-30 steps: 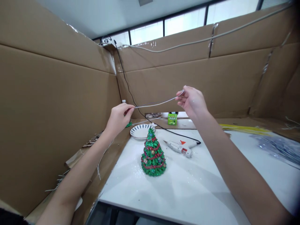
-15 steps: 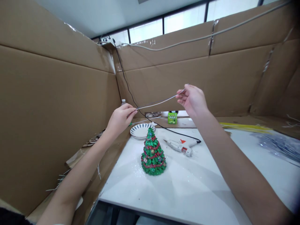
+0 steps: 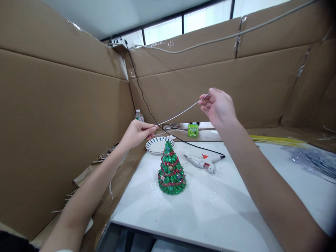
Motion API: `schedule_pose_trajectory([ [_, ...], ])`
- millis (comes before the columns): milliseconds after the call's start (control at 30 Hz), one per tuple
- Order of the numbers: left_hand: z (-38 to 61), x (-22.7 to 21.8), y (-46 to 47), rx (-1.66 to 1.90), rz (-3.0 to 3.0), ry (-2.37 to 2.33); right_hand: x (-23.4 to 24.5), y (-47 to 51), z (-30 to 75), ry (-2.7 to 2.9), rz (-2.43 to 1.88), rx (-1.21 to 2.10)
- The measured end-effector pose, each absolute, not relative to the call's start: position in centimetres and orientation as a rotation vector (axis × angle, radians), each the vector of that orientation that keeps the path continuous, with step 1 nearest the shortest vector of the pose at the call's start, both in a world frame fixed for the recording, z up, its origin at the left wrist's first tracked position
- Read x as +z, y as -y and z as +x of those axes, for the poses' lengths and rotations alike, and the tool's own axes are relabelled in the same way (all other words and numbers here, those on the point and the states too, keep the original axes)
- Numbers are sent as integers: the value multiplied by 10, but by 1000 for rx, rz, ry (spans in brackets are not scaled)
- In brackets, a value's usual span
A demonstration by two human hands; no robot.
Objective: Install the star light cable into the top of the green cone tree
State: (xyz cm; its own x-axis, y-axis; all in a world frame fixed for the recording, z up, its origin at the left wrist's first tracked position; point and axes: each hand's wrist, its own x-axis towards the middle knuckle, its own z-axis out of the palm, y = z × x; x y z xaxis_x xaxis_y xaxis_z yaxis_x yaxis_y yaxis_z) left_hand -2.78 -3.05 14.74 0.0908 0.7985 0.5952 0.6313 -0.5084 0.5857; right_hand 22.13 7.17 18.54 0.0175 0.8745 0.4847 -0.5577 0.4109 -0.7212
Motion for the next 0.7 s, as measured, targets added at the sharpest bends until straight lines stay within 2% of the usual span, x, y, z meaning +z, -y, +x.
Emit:
schedule_pose_trajectory([
  [367, -8, 154, 51, 1261, 1990, -1288, 179, -44, 201, 1536, -277, 1290],
  [567, 4, 154, 63, 1164, 2126, -1250, 169, -19, 183, 2069, -226, 1108],
  [700, 10, 155, 69, 1189, 2190, -1298, 166, -19, 179, 2219, -334, 946],
])
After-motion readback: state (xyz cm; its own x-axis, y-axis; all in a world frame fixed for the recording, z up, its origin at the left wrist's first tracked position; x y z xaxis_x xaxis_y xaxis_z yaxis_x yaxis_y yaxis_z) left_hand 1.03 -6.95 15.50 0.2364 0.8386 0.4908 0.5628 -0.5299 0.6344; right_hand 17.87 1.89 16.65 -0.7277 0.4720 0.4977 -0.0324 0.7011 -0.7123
